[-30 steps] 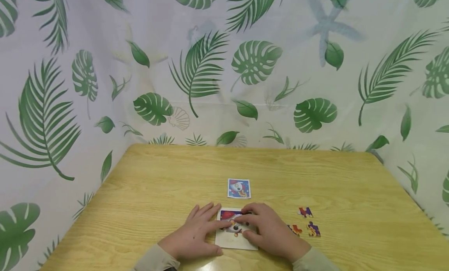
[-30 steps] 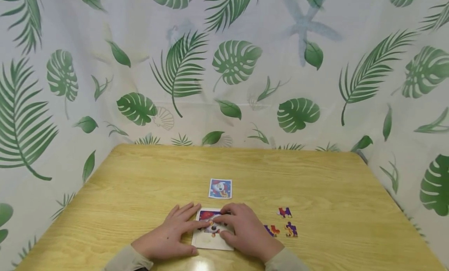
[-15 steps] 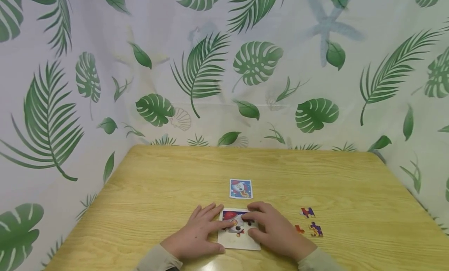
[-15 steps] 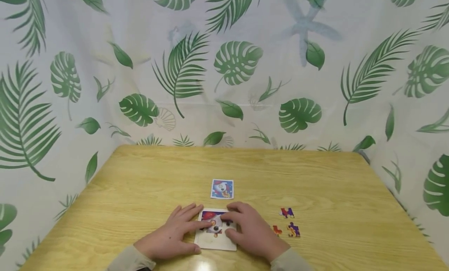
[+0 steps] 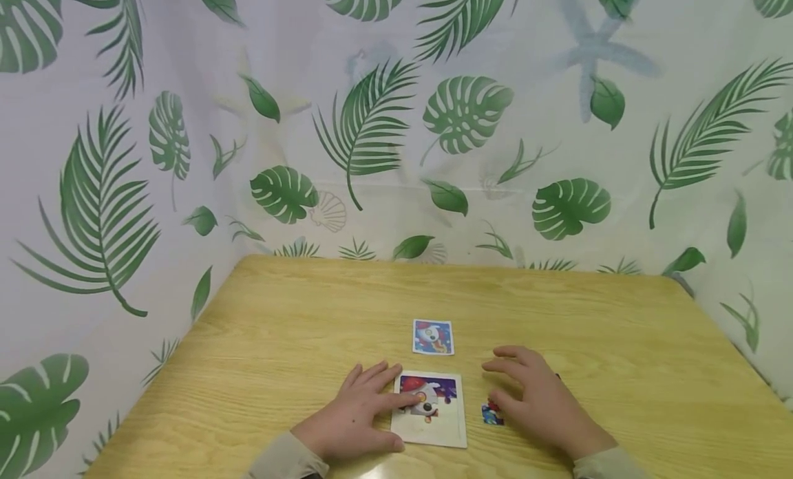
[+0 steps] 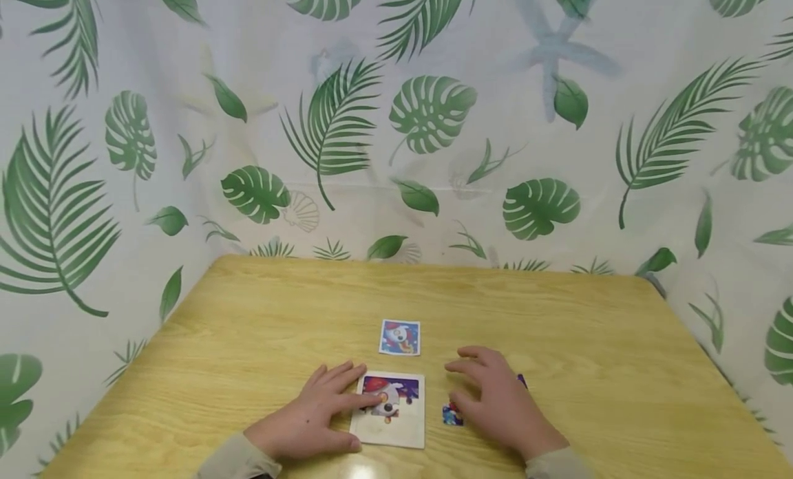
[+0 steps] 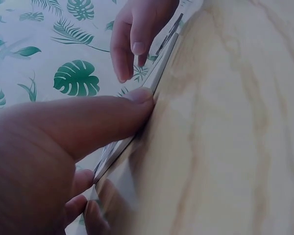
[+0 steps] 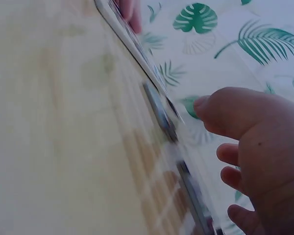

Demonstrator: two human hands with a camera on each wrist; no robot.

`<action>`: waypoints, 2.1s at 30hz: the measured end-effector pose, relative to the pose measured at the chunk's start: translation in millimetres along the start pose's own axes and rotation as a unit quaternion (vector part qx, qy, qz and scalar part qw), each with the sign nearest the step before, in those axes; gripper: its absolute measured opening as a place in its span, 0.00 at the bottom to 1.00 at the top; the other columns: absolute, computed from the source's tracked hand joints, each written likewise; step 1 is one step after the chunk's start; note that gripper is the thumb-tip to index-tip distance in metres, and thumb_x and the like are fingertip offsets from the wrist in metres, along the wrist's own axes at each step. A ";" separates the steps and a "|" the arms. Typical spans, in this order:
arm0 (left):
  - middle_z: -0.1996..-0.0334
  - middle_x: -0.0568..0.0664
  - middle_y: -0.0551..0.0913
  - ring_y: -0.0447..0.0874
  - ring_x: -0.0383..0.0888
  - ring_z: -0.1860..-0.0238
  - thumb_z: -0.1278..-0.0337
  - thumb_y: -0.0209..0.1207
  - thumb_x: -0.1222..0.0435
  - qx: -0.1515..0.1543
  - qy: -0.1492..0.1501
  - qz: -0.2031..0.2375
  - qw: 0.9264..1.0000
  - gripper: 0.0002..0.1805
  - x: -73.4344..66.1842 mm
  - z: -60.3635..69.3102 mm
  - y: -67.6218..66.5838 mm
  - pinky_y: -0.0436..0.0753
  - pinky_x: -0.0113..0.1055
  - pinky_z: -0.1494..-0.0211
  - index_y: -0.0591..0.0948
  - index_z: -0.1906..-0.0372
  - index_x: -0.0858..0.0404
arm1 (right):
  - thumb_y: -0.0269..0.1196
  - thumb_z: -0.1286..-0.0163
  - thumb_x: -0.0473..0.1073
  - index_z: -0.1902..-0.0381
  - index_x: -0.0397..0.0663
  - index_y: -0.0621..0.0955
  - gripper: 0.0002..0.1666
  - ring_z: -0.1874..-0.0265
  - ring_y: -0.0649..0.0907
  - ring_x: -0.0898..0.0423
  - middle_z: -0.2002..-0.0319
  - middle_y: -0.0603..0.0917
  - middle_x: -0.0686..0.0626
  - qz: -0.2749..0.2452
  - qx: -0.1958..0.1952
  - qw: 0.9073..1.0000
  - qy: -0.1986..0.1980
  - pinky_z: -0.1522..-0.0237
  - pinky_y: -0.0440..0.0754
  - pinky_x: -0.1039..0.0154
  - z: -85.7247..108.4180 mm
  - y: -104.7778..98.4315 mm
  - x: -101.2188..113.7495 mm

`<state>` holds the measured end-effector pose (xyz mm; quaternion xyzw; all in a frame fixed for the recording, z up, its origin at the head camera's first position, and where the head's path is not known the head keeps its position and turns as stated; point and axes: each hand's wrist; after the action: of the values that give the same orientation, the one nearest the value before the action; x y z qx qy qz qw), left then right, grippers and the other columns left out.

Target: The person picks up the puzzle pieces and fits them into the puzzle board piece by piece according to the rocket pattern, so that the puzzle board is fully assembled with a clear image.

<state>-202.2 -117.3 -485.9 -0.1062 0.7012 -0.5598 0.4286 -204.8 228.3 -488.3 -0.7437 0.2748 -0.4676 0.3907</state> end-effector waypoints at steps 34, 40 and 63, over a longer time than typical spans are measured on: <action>0.20 0.51 0.53 0.45 0.54 0.20 0.42 0.65 0.44 -0.001 0.012 -0.006 1.000 0.37 -0.1 1.3 0.6 0.41 0.67 0.25 0.69 0.26 0.33 | 0.64 0.26 0.47 0.38 0.49 0.83 0.21 0.35 0.66 0.29 0.33 0.71 0.34 -0.002 0.034 0.999 0.042 0.44 0.65 0.26 34.9 -51.5 -77.8; 0.20 0.52 0.54 0.45 0.55 0.20 0.43 0.66 0.45 -0.002 0.013 0.003 1.000 0.37 -0.7 0.8 2.5 0.41 0.68 0.26 0.69 0.27 0.34 | 0.64 0.26 0.48 0.39 0.48 0.84 0.21 0.36 0.67 0.29 0.34 0.71 0.34 0.001 0.033 0.999 0.041 0.43 0.65 0.27 34.4 -52.5 -78.3; 0.20 0.49 0.52 0.43 0.53 0.20 0.42 0.65 0.42 0.001 0.012 0.015 1.000 0.37 -1.3 1.0 7.3 0.40 0.67 0.25 0.67 0.26 0.31 | 0.68 0.30 0.53 0.50 0.57 0.86 0.15 0.38 0.71 0.32 0.38 0.77 0.38 0.002 0.023 0.999 0.048 0.43 0.67 0.28 32.8 -58.1 -81.6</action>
<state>-198.2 -114.6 -491.6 -0.0882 0.7070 -0.5553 0.4289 -206.0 333.7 -487.3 -0.7108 0.2839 -0.5083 0.3948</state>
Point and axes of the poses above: each hand's wrist, its own z-axis away from the middle knuckle, its own y-axis out of the palm, x = y × z
